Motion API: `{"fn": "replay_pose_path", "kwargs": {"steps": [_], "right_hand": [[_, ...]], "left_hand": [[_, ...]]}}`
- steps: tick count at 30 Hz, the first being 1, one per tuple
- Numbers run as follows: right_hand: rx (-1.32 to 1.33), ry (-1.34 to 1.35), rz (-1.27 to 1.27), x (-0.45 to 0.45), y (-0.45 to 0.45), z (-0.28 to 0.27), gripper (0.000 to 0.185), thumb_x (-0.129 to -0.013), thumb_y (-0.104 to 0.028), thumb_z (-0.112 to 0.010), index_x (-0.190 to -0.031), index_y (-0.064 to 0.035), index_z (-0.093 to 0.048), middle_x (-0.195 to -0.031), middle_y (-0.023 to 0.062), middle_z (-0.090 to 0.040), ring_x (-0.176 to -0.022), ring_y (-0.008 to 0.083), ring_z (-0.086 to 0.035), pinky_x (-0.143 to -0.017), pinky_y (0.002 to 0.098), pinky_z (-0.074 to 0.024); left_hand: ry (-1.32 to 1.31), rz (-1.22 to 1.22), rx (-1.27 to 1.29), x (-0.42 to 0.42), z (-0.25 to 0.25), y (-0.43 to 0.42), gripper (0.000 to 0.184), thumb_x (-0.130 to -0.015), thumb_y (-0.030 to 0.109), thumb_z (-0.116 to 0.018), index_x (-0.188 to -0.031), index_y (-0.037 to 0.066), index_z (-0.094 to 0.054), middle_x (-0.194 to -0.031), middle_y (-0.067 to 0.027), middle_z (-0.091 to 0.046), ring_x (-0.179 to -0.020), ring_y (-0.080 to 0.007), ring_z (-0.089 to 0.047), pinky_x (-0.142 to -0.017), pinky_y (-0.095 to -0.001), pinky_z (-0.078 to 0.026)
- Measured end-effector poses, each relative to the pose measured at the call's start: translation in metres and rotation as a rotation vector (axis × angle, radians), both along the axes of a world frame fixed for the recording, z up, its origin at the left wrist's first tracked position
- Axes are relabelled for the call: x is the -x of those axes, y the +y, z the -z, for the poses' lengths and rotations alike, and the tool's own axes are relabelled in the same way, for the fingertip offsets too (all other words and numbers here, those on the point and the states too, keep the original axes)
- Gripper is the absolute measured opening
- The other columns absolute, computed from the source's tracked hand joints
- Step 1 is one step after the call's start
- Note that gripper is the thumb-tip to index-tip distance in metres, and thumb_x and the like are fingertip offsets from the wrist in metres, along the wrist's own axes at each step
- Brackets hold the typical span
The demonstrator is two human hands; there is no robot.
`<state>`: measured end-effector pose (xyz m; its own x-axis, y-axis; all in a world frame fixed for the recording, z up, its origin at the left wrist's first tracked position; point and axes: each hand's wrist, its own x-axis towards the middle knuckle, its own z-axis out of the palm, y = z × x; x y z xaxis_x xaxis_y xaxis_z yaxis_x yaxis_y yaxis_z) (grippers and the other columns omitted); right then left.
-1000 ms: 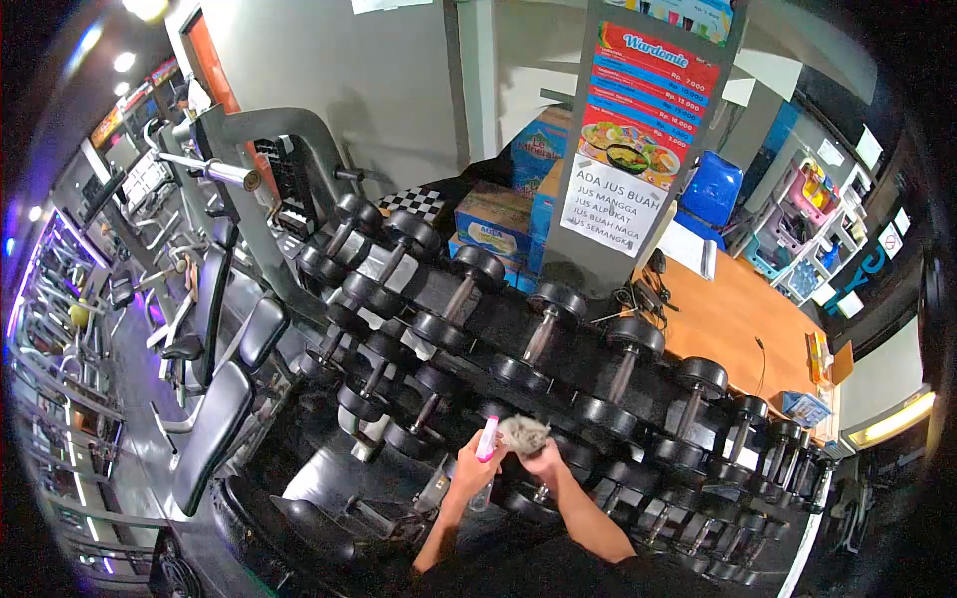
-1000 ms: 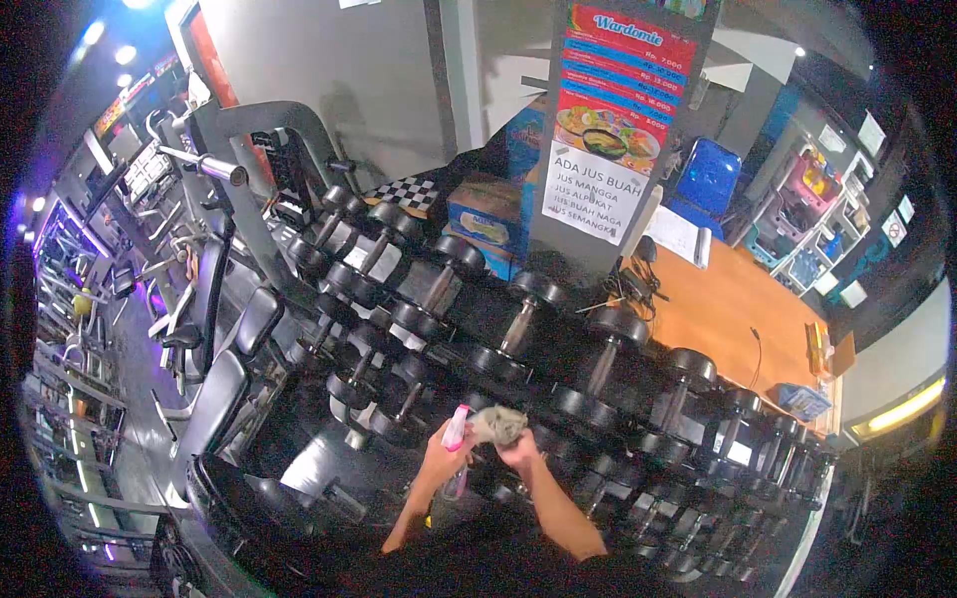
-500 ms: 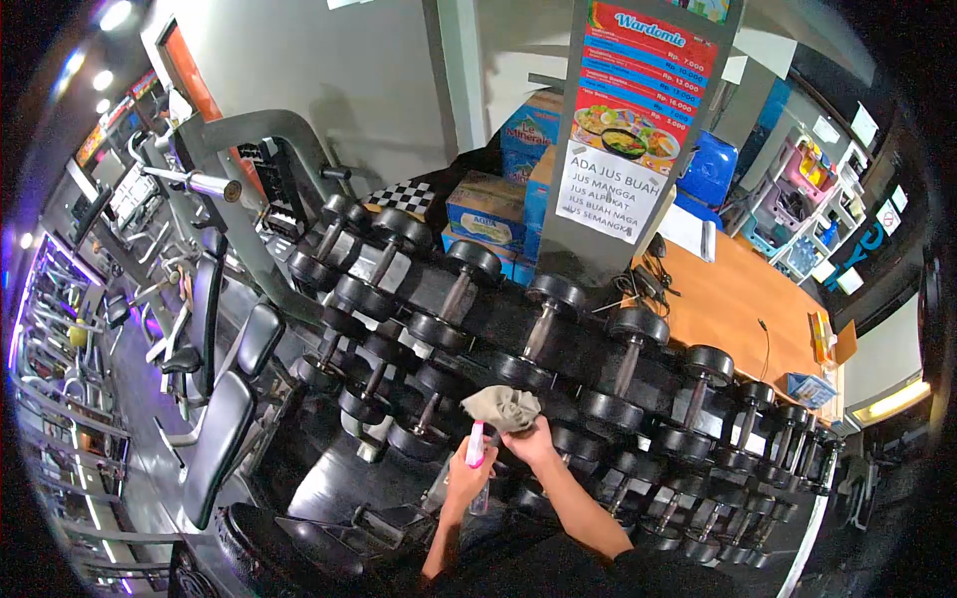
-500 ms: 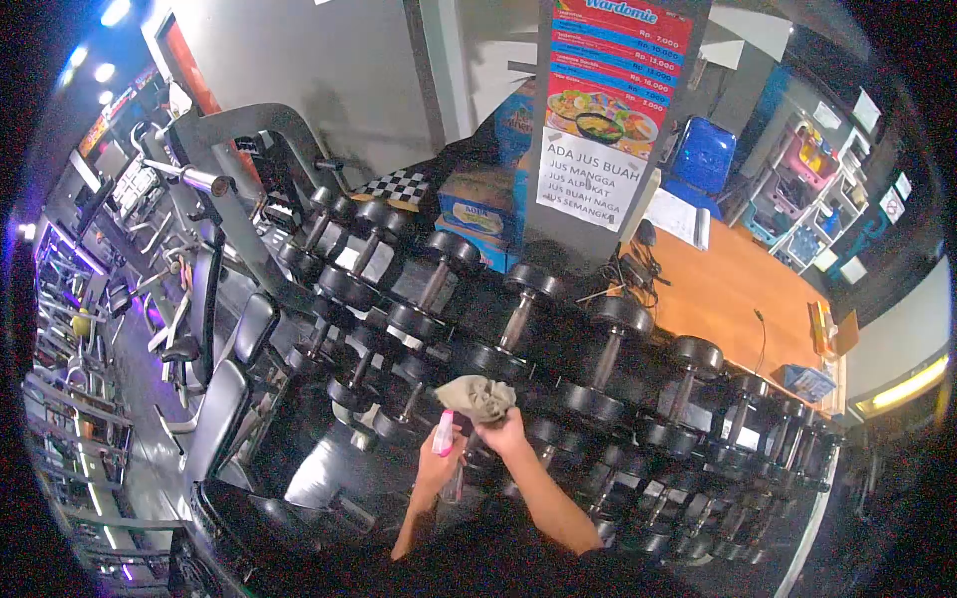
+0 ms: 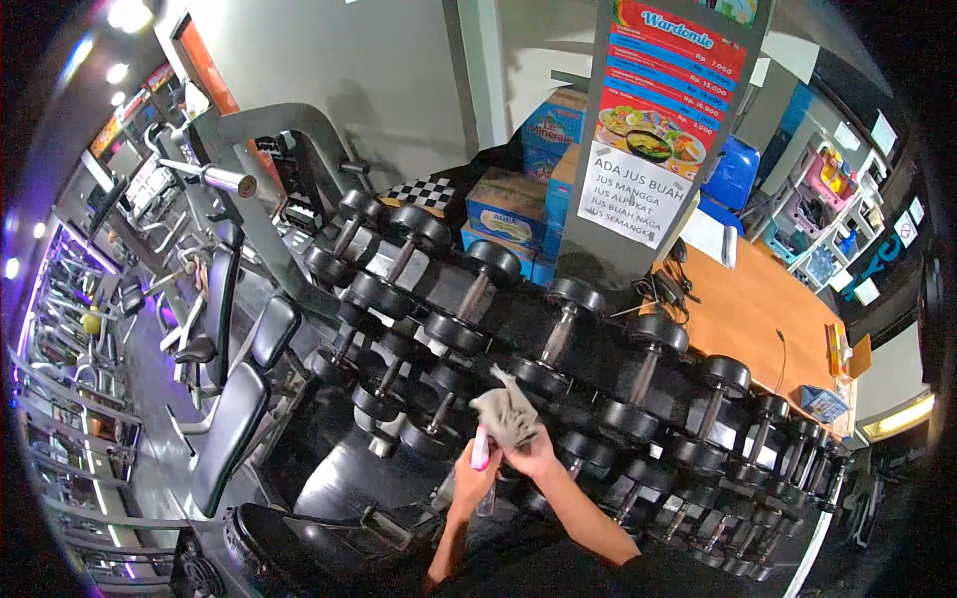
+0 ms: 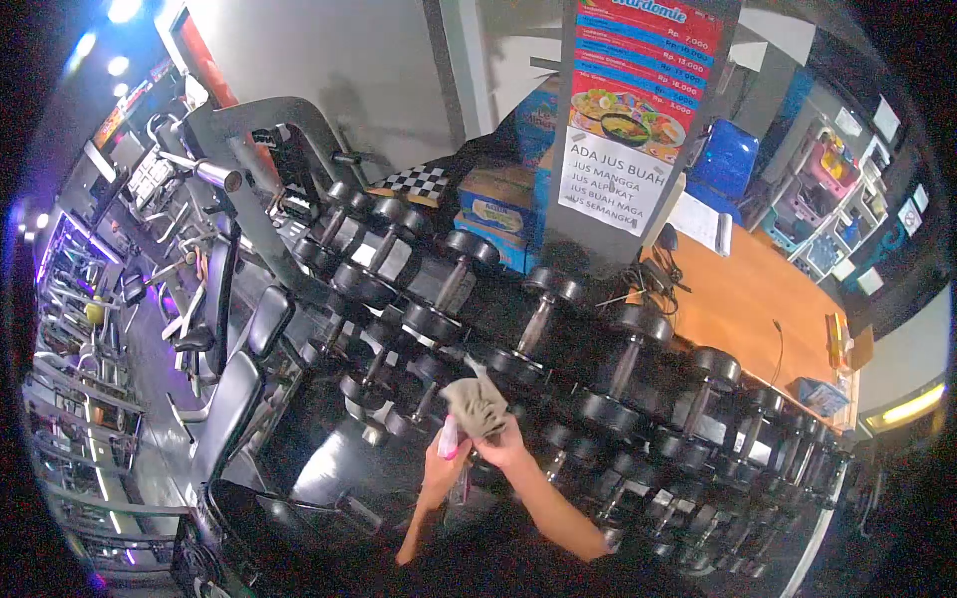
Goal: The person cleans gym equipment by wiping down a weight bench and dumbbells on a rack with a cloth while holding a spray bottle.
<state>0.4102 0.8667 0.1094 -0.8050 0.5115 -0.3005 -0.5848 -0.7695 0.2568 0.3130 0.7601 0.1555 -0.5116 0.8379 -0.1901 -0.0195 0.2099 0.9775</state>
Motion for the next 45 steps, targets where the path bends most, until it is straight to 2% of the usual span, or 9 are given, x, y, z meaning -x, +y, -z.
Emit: {"fn": "replay_pose_path", "kwargs": {"steps": [6, 11, 12, 16, 22, 24, 26, 42, 45], "right_hand": [[0.224, -0.320, 0.172, 0.030, 0.043, 0.115, 0.033, -0.095, -0.022, -0.036, -0.108, -0.0069, -0.062, -0.111, 0.0083, -0.065, -0.102, 0.0254, -0.062, -0.091, 0.0411, -0.0504], [0.380, -0.380, 0.215, 0.043, 0.065, 0.085, 0.026, -0.092, -0.024, -0.048, -0.103, -0.0056, -0.062, -0.107, 0.0089, -0.066, -0.102, 0.0225, -0.062, -0.090, 0.0412, -0.0503], [0.233, 0.038, 0.132, 0.036, 0.056, 0.094, 0.028, -0.090, -0.026, -0.051, -0.104, -0.0046, -0.062, -0.108, 0.0102, -0.066, -0.102, 0.0232, -0.062, -0.090, 0.0406, -0.0501], [0.166, -0.100, 0.085, 0.035, 0.015, 0.001, 0.028, -0.090, -0.018, -0.045, -0.108, -0.0042, -0.061, -0.108, 0.0113, -0.065, -0.101, 0.0256, -0.062, -0.091, 0.0404, -0.0493], [0.167, -0.212, 0.234, 0.056, 0.040, 0.087, 0.029, -0.093, -0.019, -0.041, -0.109, -0.0057, -0.062, -0.110, 0.0096, -0.065, -0.103, 0.0278, -0.061, -0.088, 0.0408, -0.0506], [0.081, 0.094, 0.296, 0.065, 0.062, 0.113, 0.029, -0.091, -0.022, -0.045, -0.105, -0.0048, -0.063, -0.111, 0.0096, -0.065, -0.103, 0.0286, -0.061, -0.090, 0.0420, -0.0495], [0.389, -0.138, 0.442, 0.082, 0.070, 0.091, 0.028, -0.088, -0.023, -0.050, -0.103, -0.0034, -0.063, -0.108, 0.0112, -0.066, -0.102, 0.0280, -0.062, -0.090, 0.0419, -0.0497], [0.188, 0.161, 0.241, -0.044, 0.032, 0.012, 0.027, -0.093, -0.015, -0.045, -0.105, 0.0012, -0.062, -0.108, 0.0128, -0.066, -0.101, 0.0277, -0.064, -0.090, 0.0371, -0.0529], [0.167, -0.143, 0.244, -0.047, 0.030, -0.015, 0.031, -0.094, -0.022, -0.042, -0.112, -0.0038, -0.060, -0.114, 0.0110, -0.063, -0.106, 0.0276, -0.060, -0.091, 0.0396, -0.0505]], "left_hand": [[-0.070, -0.127, -0.064, 0.000, -0.002, 0.001, 0.019, -0.087, 0.011, -0.064, -0.101, 0.001, -0.056, -0.072, -0.0019, -0.059, -0.058, -0.0084, -0.056, -0.053, -0.0245, -0.046], [-0.123, -0.107, -0.032, -0.001, 0.001, 0.000, 0.020, -0.086, 0.007, -0.062, -0.104, 0.001, -0.056, -0.076, -0.0019, -0.059, -0.059, -0.0083, -0.056, -0.053, -0.0243, -0.048], [-0.120, -0.110, -0.040, 0.001, 0.002, 0.001, 0.020, -0.086, 0.007, -0.062, -0.104, 0.001, -0.056, -0.076, -0.0019, -0.059, -0.059, -0.0083, -0.056, -0.053, -0.0243, -0.048], [-0.194, -0.191, -0.128, 0.000, 0.010, -0.002, 0.020, -0.086, 0.005, -0.063, -0.104, 0.001, -0.055, -0.082, -0.0016, -0.057, -0.063, -0.0072, -0.055, -0.054, -0.0231, -0.046], [-0.142, -0.287, -0.178, 0.004, 0.011, 0.001, 0.024, -0.086, -0.002, -0.060, -0.108, 0.001, -0.052, -0.085, -0.0040, -0.058, -0.060, -0.0109, -0.057, -0.054, -0.0252, -0.048], [-0.123, -0.283, -0.168, 0.004, 0.016, 0.001, 0.025, -0.085, -0.004, -0.058, -0.109, 0.000, -0.051, -0.085, -0.0049, -0.058, -0.058, -0.0120, -0.057, -0.054, -0.0261, -0.049], [-0.091, -0.290, -0.136, 0.005, 0.015, -0.001, 0.026, -0.085, -0.004, -0.058, -0.110, 0.000, -0.050, -0.085, -0.0054, -0.057, -0.057, -0.0125, -0.057, -0.054, -0.0259, -0.049], [-0.078, -0.244, -0.159, 0.001, 0.015, -0.002, 0.024, -0.085, -0.005, -0.059, -0.108, 0.000, -0.051, -0.088, -0.0050, -0.057, -0.063, -0.0119, -0.058, -0.057, -0.0259, -0.050], [-0.062, -0.229, -0.175, -0.005, 0.005, 0.000, 0.025, -0.085, -0.004, -0.059, -0.108, 0.000, -0.052, -0.088, -0.0045, -0.057, -0.063, -0.0115, -0.057, -0.057, -0.0259, -0.050]]}}
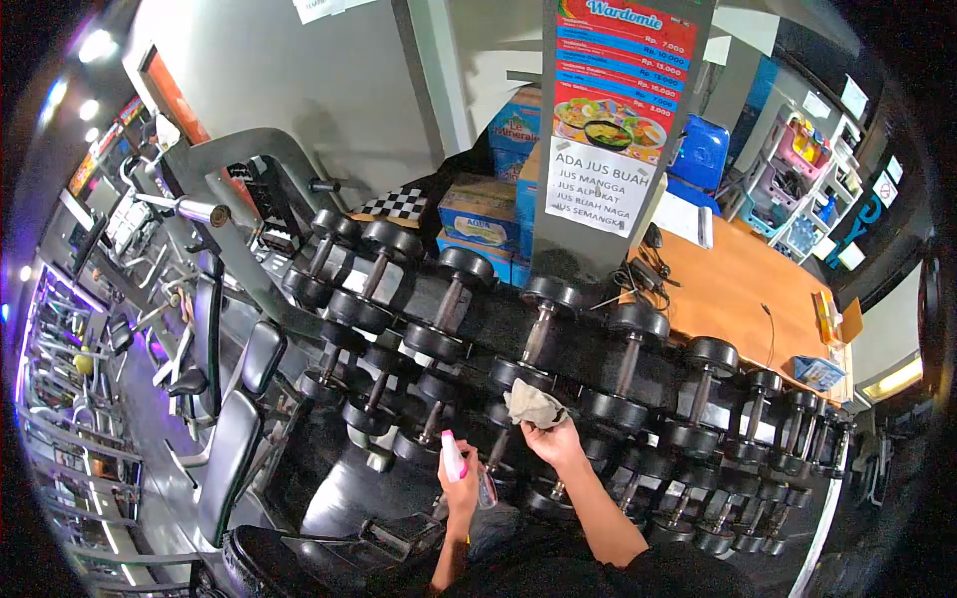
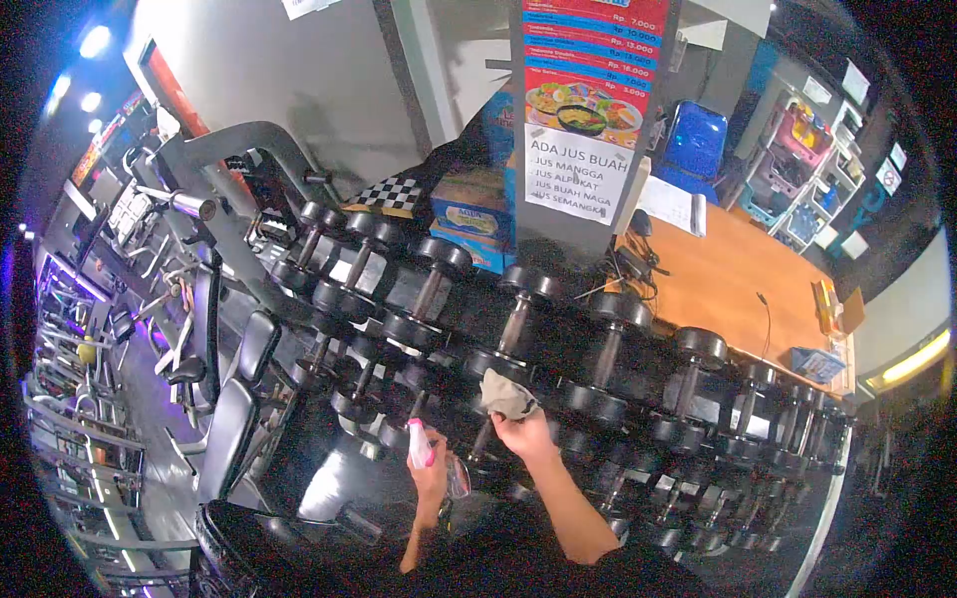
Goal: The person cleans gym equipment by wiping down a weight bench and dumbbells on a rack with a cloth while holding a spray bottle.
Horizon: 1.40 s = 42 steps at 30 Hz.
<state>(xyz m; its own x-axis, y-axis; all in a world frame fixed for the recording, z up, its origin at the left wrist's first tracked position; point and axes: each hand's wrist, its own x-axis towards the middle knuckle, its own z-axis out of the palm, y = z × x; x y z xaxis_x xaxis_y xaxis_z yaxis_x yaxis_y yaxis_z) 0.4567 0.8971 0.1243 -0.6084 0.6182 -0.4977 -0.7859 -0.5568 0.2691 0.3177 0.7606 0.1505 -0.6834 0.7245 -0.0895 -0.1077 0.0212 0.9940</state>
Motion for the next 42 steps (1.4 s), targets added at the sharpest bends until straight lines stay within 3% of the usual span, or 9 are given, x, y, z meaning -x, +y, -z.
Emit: {"fn": "replay_pose_path", "kwargs": {"steps": [5, 9, 11, 13, 15, 19, 27, 31, 42], "right_hand": [[-0.223, -0.332, -0.104, -0.024, -0.011, -0.018, 0.036, -0.098, -0.028, -0.036, -0.123, -0.0086, -0.055, -0.125, 0.0090, -0.057, -0.116, 0.0282, -0.054, -0.099, 0.0479, -0.0431], [-0.368, -0.677, 0.012, -0.048, -0.006, -0.040, 0.028, -0.094, -0.028, -0.055, -0.116, -0.0102, -0.057, -0.112, 0.0029, -0.063, -0.103, 0.0215, -0.061, -0.087, 0.0397, -0.0500], [-0.686, -1.223, 0.136, -0.040, 0.009, -0.037, 0.030, -0.091, -0.027, -0.062, -0.111, -0.0048, -0.056, -0.101, 0.0050, -0.064, -0.088, 0.0201, -0.064, -0.068, 0.0317, -0.0504], [-1.068, -1.751, -0.012, -0.035, 0.014, -0.062, 0.025, -0.089, -0.021, -0.062, -0.103, -0.0003, -0.058, -0.105, 0.0105, -0.062, -0.090, 0.0256, -0.061, -0.072, 0.0366, -0.0482], [-1.535, -2.025, 0.378, -0.010, 0.027, -0.062, 0.029, -0.082, -0.016, -0.064, -0.106, -0.0001, -0.059, -0.108, 0.0140, -0.060, -0.092, 0.0318, -0.060, -0.075, 0.0378, -0.0491], [-2.453, -2.332, -0.071, 0.025, 0.046, -0.039, 0.024, -0.082, -0.017, -0.056, -0.103, -0.0244, -0.066, -0.108, 0.0070, -0.061, -0.094, 0.0237, -0.062, -0.091, 0.0390, -0.0433], [-2.683, -2.283, -0.292, 0.081, 0.091, -0.044, 0.022, -0.076, -0.023, -0.063, -0.097, -0.0231, -0.068, -0.084, 0.0043, -0.064, -0.087, 0.0218, -0.063, -0.093, 0.0461, -0.0389], [-2.586, -2.271, -0.677, 0.106, 0.098, -0.010, 0.011, -0.072, -0.022, -0.064, -0.074, -0.0153, -0.072, -0.086, 0.0066, -0.066, -0.087, 0.0244, -0.064, -0.067, 0.0383, -0.0524], [-2.703, -2.281, -1.731, 0.158, 0.092, -0.020, 0.025, -0.078, -0.027, -0.066, -0.101, -0.0208, -0.073, -0.099, -0.0036, -0.070, -0.095, 0.0186, -0.065, -0.072, 0.0385, -0.0484]], "left_hand": [[-0.068, 0.031, -0.028, -0.010, 0.000, 0.000, 0.024, -0.085, -0.003, -0.059, -0.108, 0.001, -0.052, -0.086, -0.0037, -0.058, -0.062, -0.0112, -0.057, -0.057, -0.0257, -0.049], [-0.089, 0.074, -0.070, -0.018, 0.001, 0.001, 0.022, -0.086, -0.003, -0.059, -0.106, 0.001, -0.052, -0.084, -0.0034, -0.057, -0.061, -0.0110, -0.057, -0.056, -0.0255, -0.049], [-0.089, 0.078, -0.073, -0.021, -0.002, 0.001, 0.022, -0.086, -0.003, -0.059, -0.106, 0.002, -0.052, -0.083, -0.0034, -0.057, -0.060, -0.0110, -0.057, -0.056, -0.0256, -0.049], [-0.088, 0.101, -0.095, -0.020, -0.003, 0.001, 0.022, -0.086, -0.002, -0.059, -0.106, 0.002, -0.052, -0.084, -0.0044, -0.057, -0.060, -0.0115, -0.058, -0.055, -0.0254, -0.048], [-0.092, 0.100, -0.098, -0.016, 0.004, 0.001, 0.022, -0.086, -0.002, -0.059, -0.107, 0.002, -0.052, -0.085, -0.0049, -0.057, -0.060, -0.0117, -0.057, -0.055, -0.0254, -0.048], [-0.099, 0.078, -0.096, -0.016, -0.010, 0.002, 0.022, -0.086, -0.002, -0.059, -0.106, 0.002, -0.052, -0.086, -0.0049, -0.057, -0.060, -0.0123, -0.057, -0.055, -0.0259, -0.049], [0.010, 0.049, -0.083, -0.010, 0.012, 0.001, 0.019, -0.084, 0.000, -0.062, -0.102, 0.002, -0.055, -0.084, -0.0029, -0.057, -0.064, -0.0111, -0.055, -0.058, -0.0253, -0.046], [-0.068, 0.058, -0.033, -0.008, -0.006, 0.002, 0.017, -0.084, 0.003, -0.063, -0.100, 0.003, -0.057, -0.083, -0.0017, -0.057, -0.066, -0.0107, -0.055, -0.060, -0.0254, -0.046], [-0.107, 0.153, -0.010, -0.002, 0.010, 0.003, 0.022, -0.086, 0.007, -0.063, -0.106, 0.002, -0.055, -0.087, -0.0046, -0.060, -0.069, -0.0107, -0.058, -0.059, -0.0253, -0.051]]}}
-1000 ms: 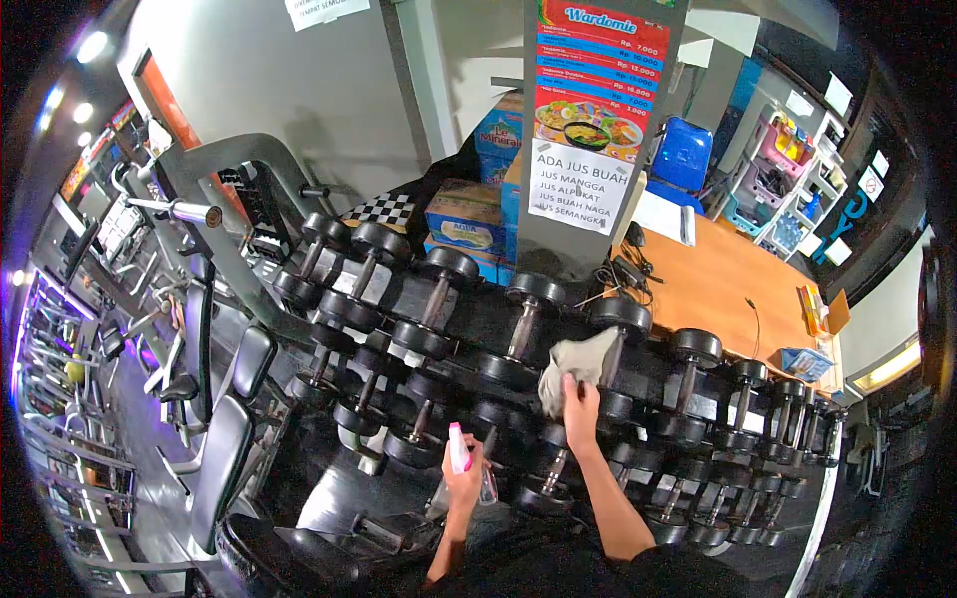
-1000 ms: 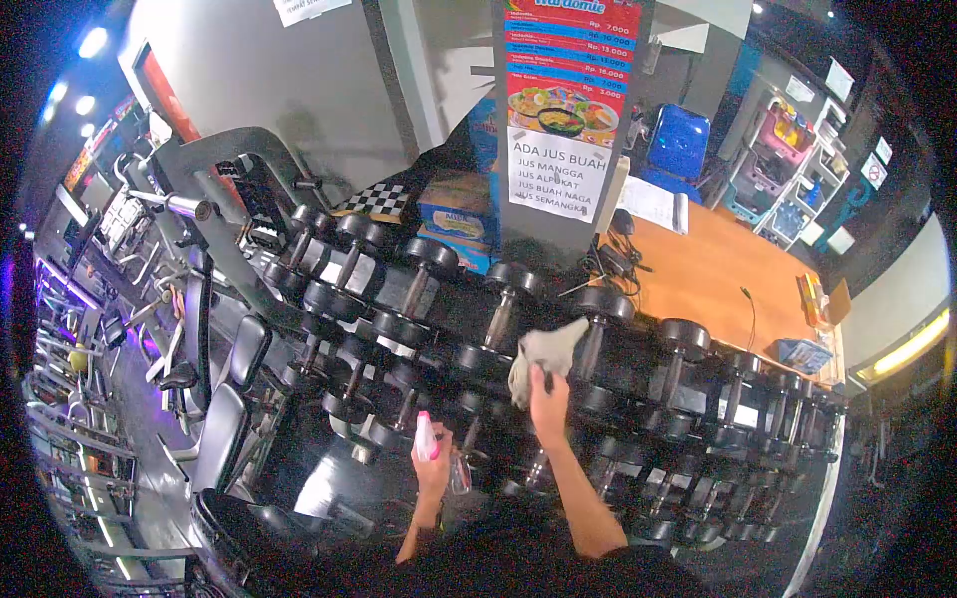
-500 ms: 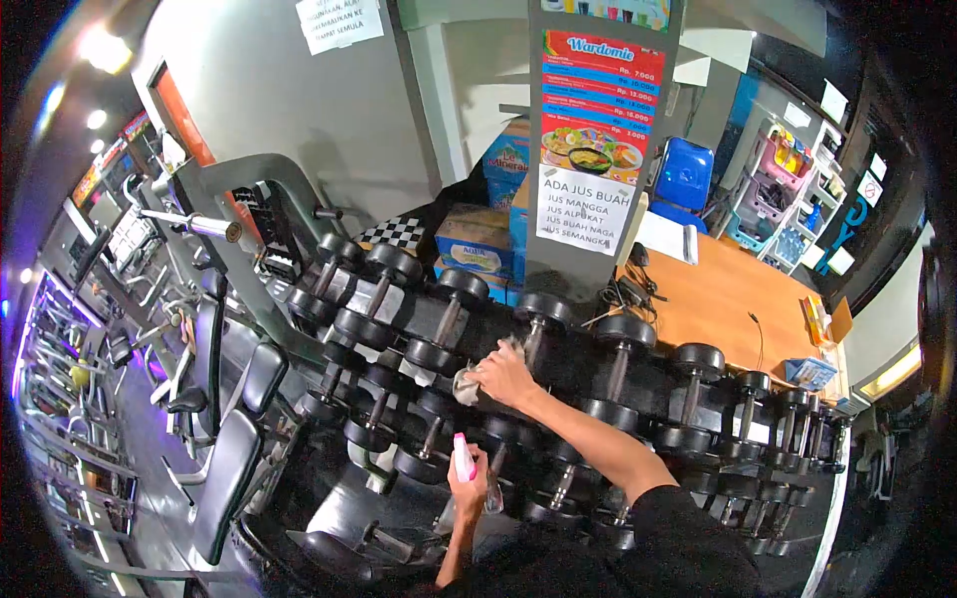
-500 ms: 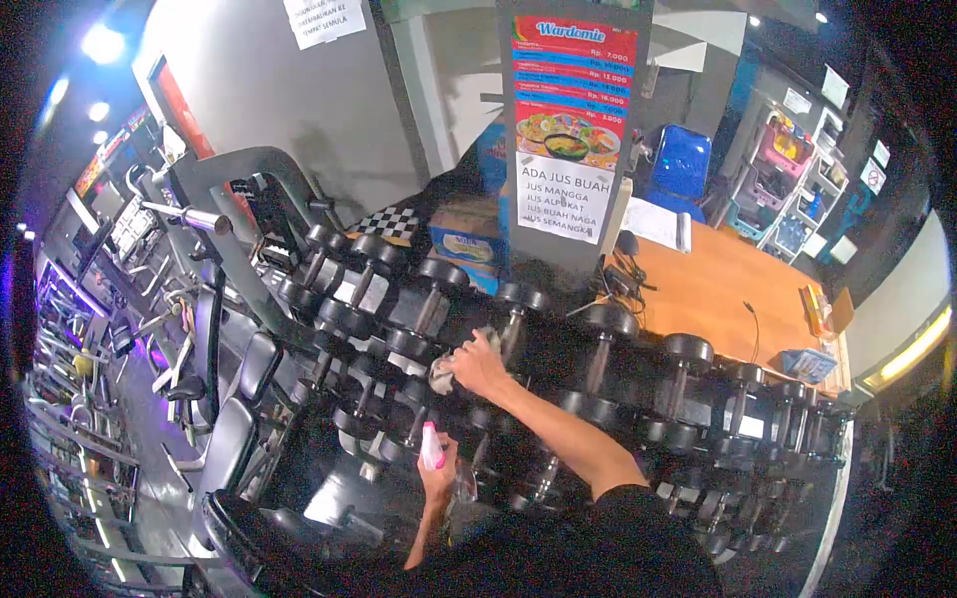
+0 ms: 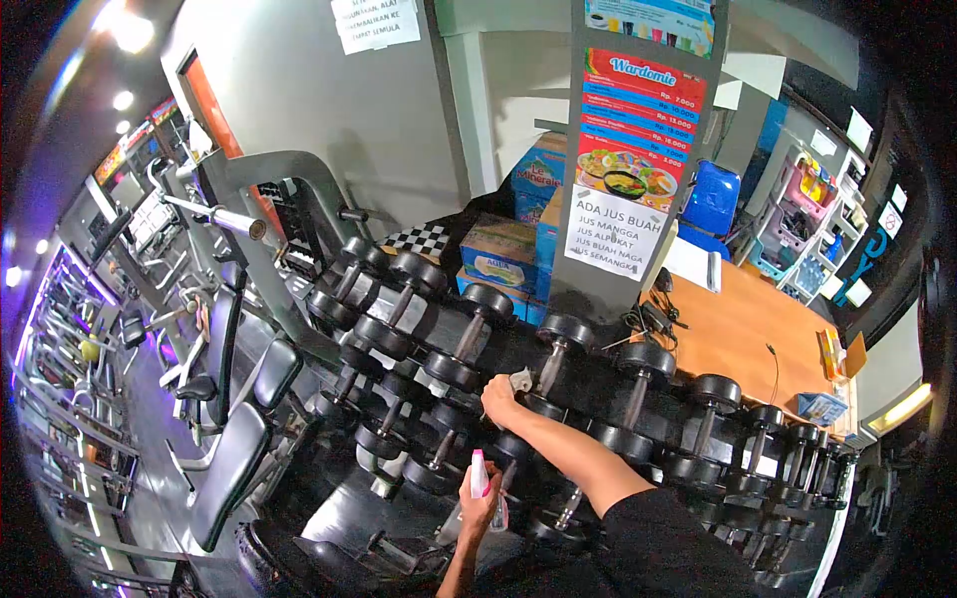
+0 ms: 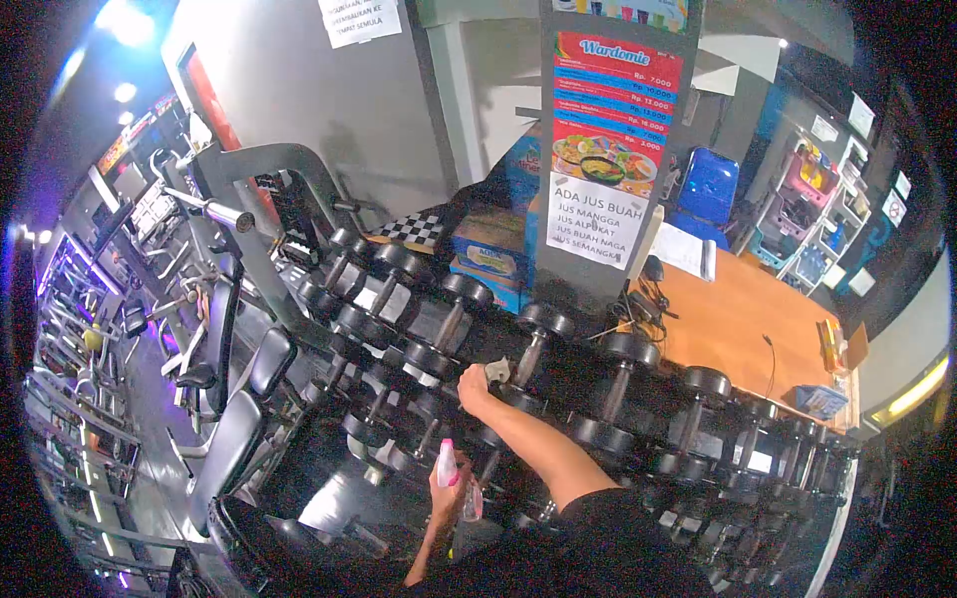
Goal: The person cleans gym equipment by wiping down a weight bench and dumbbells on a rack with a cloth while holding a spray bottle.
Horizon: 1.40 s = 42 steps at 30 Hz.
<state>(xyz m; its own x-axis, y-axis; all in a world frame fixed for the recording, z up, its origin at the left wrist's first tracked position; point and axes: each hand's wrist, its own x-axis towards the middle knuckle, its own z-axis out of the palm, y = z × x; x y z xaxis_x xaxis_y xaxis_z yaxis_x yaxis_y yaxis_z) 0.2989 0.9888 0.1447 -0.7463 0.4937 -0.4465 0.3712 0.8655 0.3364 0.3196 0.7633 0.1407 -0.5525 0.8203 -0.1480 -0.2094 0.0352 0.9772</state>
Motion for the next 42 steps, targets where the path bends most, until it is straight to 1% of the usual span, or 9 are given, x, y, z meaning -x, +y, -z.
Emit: {"fn": "replay_pose_path", "kwargs": {"steps": [9, 14, 21, 27, 30, 34, 39, 41, 42], "right_hand": [[0.054, -0.004, 0.033, -0.016, -0.003, 0.001, 0.027, -0.079, -0.022, -0.064, -0.104, -0.0181, -0.071, -0.105, -0.0006, -0.068, -0.097, 0.0209, -0.065, -0.075, 0.0430, -0.0486], [0.154, 0.935, -0.012, -0.097, -0.021, -0.014, 0.030, -0.073, -0.008, -0.059, -0.099, -0.0198, -0.070, -0.102, 0.0009, -0.065, -0.104, 0.0229, -0.059, -0.083, 0.0373, -0.0476], [0.045, 1.314, 0.270, -0.161, -0.069, -0.005, 0.040, -0.070, 0.002, -0.054, -0.105, -0.0140, -0.064, -0.119, 0.0048, -0.060, -0.111, 0.0264, -0.056, -0.094, 0.0382, -0.0451], [0.315, 1.389, 0.763, -0.181, -0.085, 0.010, 0.044, -0.071, 0.002, -0.054, -0.114, -0.0050, -0.059, -0.117, 0.0145, -0.060, -0.106, 0.0354, -0.058, -0.090, 0.0390, -0.0465], [0.674, 1.612, 0.812, -0.191, -0.078, -0.009, 0.041, -0.079, 0.003, -0.054, -0.120, -0.0001, -0.054, -0.117, 0.0125, -0.061, -0.110, 0.0207, -0.059, -0.095, 0.0316, -0.0427], [0.848, 1.708, 0.770, -0.189, -0.069, -0.047, 0.044, -0.078, 0.008, -0.055, -0.122, -0.0019, -0.054, -0.118, 0.0093, -0.061, -0.110, 0.0206, -0.057, -0.098, 0.0310, -0.0404], [0.603, 1.718, 0.659, -0.168, -0.054, -0.051, 0.049, -0.074, 0.005, -0.061, -0.121, -0.0059, -0.056, -0.111, 0.0102, -0.062, -0.115, 0.0247, -0.054, -0.100, 0.0346, -0.0386], [0.021, 1.393, 0.285, -0.158, -0.046, -0.043, 0.047, -0.073, -0.004, -0.066, -0.119, -0.0097, -0.059, -0.111, 0.0105, -0.061, -0.115, 0.0311, -0.052, -0.101, 0.0396, -0.0382], [0.100, 1.233, 0.314, -0.153, -0.040, -0.008, 0.050, -0.074, -0.011, -0.067, -0.122, -0.0137, -0.056, -0.121, 0.0101, -0.056, -0.118, 0.0350, -0.047, -0.101, 0.0434, -0.0377]], "left_hand": [[0.060, 0.046, 0.002, 0.002, -0.001, -0.003, 0.032, -0.084, 0.007, -0.066, -0.112, 0.000, -0.053, -0.088, -0.0063, -0.061, -0.064, -0.0128, -0.060, -0.058, -0.0276, -0.050], [0.004, 0.073, -0.062, -0.005, -0.002, -0.002, 0.026, -0.084, 0.002, -0.064, -0.109, 0.001, -0.055, -0.086, -0.0057, -0.062, -0.063, -0.0116, -0.060, -0.055, -0.0259, -0.049], [0.033, 0.070, -0.046, -0.016, -0.013, -0.001, 0.020, -0.088, 0.008, -0.063, -0.105, -0.001, -0.055, -0.082, -0.0032, -0.059, -0.059, -0.0087, -0.057, -0.052, -0.0246, -0.049], [0.000, 0.072, -0.089, -0.020, -0.012, -0.002, 0.021, -0.088, 0.009, -0.063, -0.105, 0.000, -0.055, -0.083, -0.0037, -0.060, -0.059, -0.0089, -0.057, -0.052, -0.0244, -0.049], [0.008, 0.076, -0.114, -0.021, -0.002, -0.002, 0.020, -0.089, 0.009, -0.063, -0.106, 0.001, -0.056, -0.082, -0.0034, -0.060, -0.059, -0.0089, -0.057, -0.052, -0.0243, -0.049], [0.036, 0.100, -0.152, -0.024, -0.011, -0.002, 0.020, -0.089, 0.010, -0.063, -0.106, 0.002, -0.056, -0.081, -0.0030, -0.059, -0.059, -0.0088, -0.056, -0.052, -0.0240, -0.049], [0.026, 0.121, -0.119, -0.022, -0.012, -0.001, 0.021, -0.089, 0.010, -0.064, -0.107, 0.002, -0.056, -0.081, -0.0025, -0.059, -0.059, -0.0080, -0.056, -0.052, -0.0234, -0.048], [0.002, 0.105, -0.120, -0.023, -0.013, -0.001, 0.021, -0.088, 0.010, -0.064, -0.107, 0.002, -0.056, -0.082, -0.0026, -0.059, -0.059, -0.0080, -0.056, -0.052, -0.0234, -0.048], [-0.022, 0.090, -0.120, -0.023, -0.014, -0.001, 0.022, -0.088, 0.010, -0.064, -0.107, 0.001, -0.056, -0.083, -0.0026, -0.059, -0.059, -0.0081, -0.056, -0.052, -0.0233, -0.048]]}}
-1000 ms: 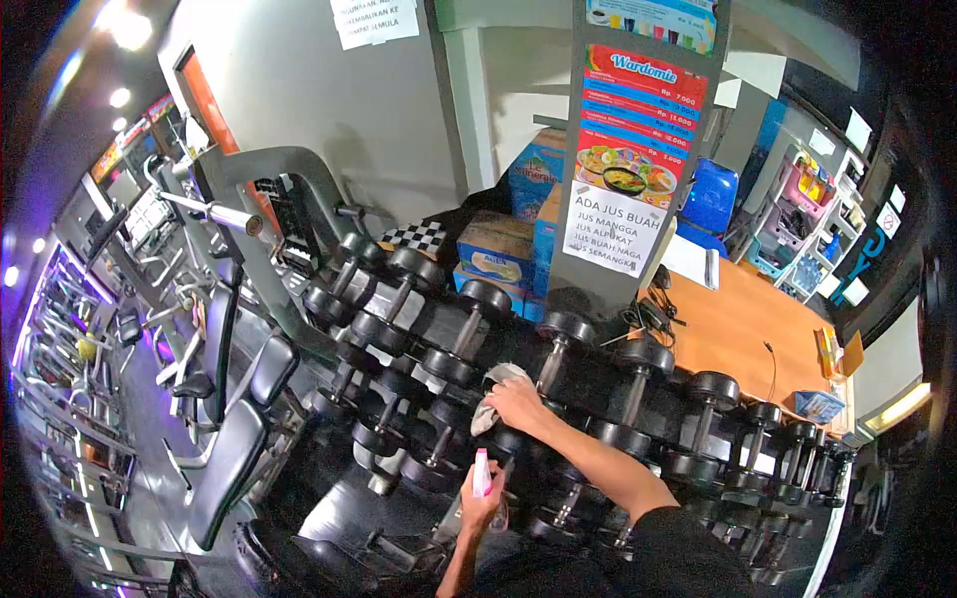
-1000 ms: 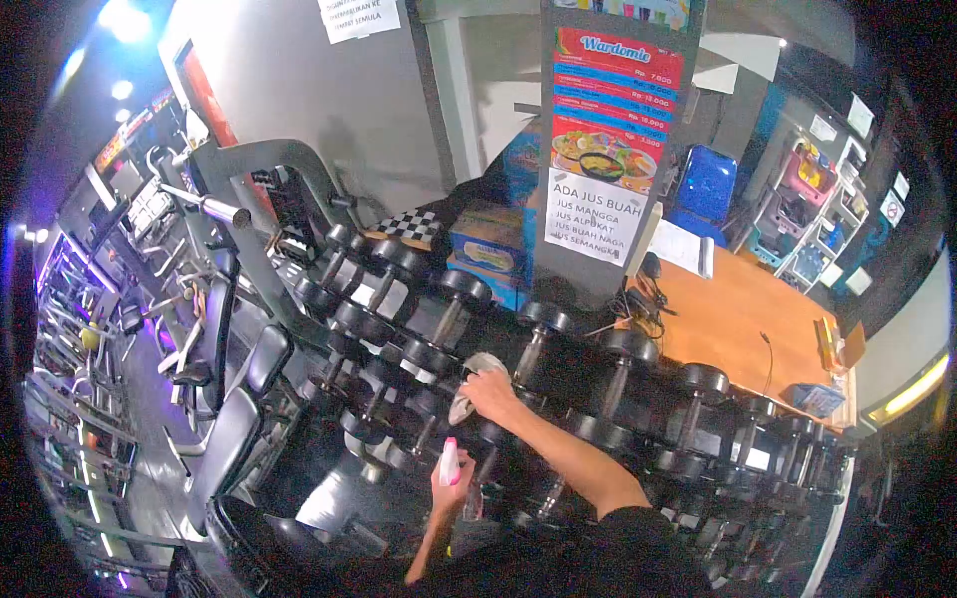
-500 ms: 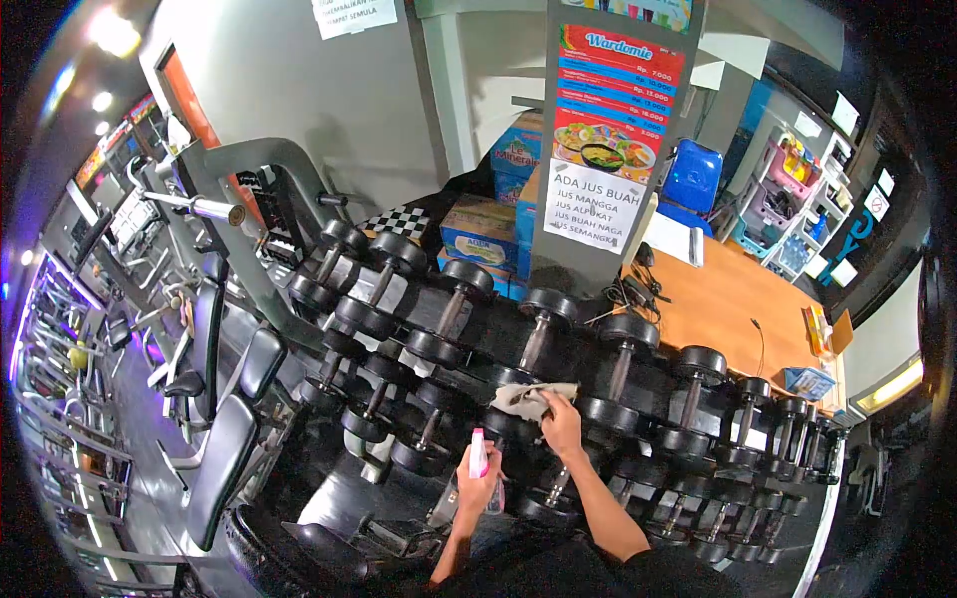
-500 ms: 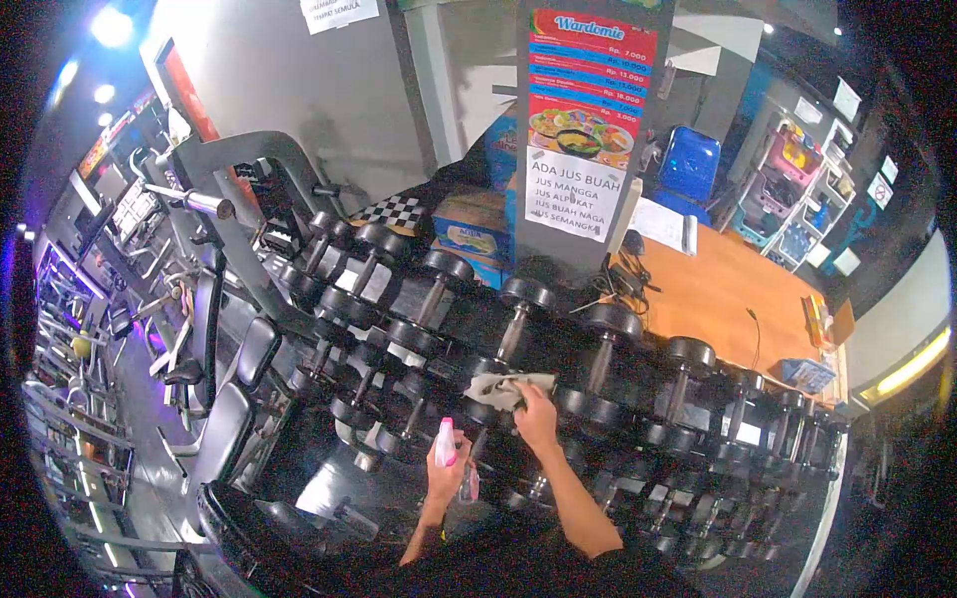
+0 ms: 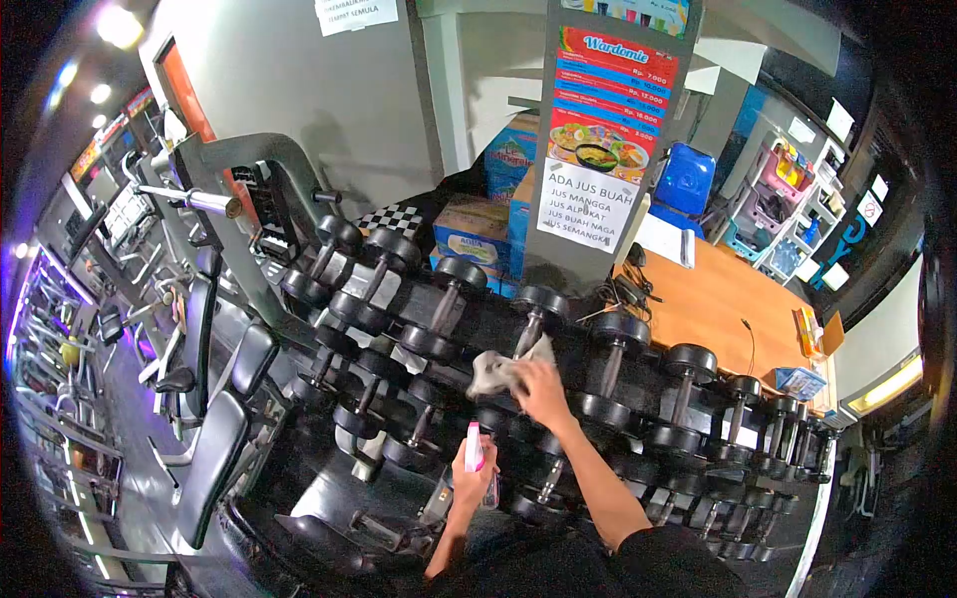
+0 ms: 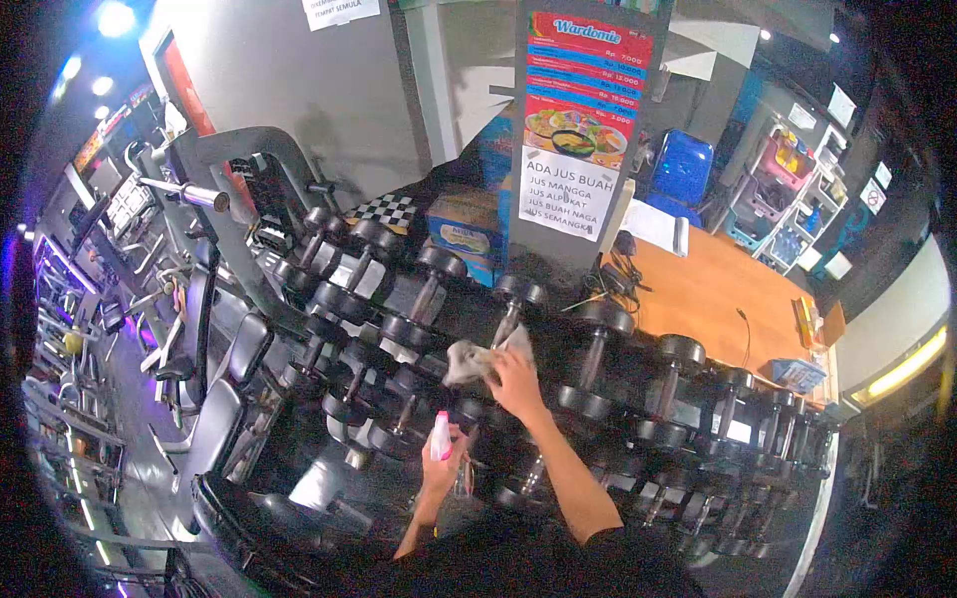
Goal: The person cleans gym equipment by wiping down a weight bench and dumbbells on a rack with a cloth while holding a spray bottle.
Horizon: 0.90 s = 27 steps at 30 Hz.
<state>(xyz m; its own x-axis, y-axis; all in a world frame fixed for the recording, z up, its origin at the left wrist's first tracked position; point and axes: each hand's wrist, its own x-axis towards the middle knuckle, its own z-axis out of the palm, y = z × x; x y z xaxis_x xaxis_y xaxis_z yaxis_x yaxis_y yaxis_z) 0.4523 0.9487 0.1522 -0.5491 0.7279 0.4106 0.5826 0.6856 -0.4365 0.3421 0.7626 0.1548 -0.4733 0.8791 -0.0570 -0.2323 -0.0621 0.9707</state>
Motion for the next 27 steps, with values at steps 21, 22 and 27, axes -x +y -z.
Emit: {"fn": "replay_pose_path", "kwargs": {"steps": [21, 22, 27], "right_hand": [[0.558, 0.593, 0.094, -0.011, 0.003, -0.037, 0.048, -0.076, 0.002, -0.061, -0.124, -0.0047, -0.053, -0.113, 0.0136, -0.061, -0.110, 0.0249, -0.056, -0.104, 0.0358, -0.0349], [0.555, 0.655, 0.055, -0.010, 0.008, -0.038, 0.048, -0.078, 0.002, -0.060, -0.124, -0.0036, -0.052, -0.114, 0.0117, -0.061, -0.111, 0.0219, -0.055, -0.102, 0.0322, -0.0362], [0.654, 1.022, 0.029, 0.015, 0.021, -0.032, 0.042, -0.085, 0.006, -0.052, -0.126, -0.0005, -0.048, -0.116, 0.0079, -0.058, -0.106, 0.0169, -0.054, -0.094, 0.0310, -0.0416]], "left_hand": [[0.031, -0.067, 0.040, 0.015, 0.005, -0.001, 0.021, -0.088, 0.008, -0.062, -0.106, 0.000, -0.055, -0.082, -0.0026, -0.059, -0.060, -0.0086, -0.056, -0.054, -0.0245, -0.050], [0.049, -0.065, 0.046, 0.014, 0.005, -0.001, 0.021, -0.088, 0.008, -0.062, -0.106, 0.000, -0.055, -0.082, -0.0024, -0.059, -0.060, -0.0086, -0.056, -0.055, -0.0245, -0.051], [0.044, -0.069, 0.067, 0.013, 0.003, -0.001, 0.020, -0.088, 0.008, -0.062, -0.106, 0.000, -0.055, -0.081, -0.0021, -0.058, -0.060, -0.0084, -0.057, -0.055, -0.0247, -0.051]]}}
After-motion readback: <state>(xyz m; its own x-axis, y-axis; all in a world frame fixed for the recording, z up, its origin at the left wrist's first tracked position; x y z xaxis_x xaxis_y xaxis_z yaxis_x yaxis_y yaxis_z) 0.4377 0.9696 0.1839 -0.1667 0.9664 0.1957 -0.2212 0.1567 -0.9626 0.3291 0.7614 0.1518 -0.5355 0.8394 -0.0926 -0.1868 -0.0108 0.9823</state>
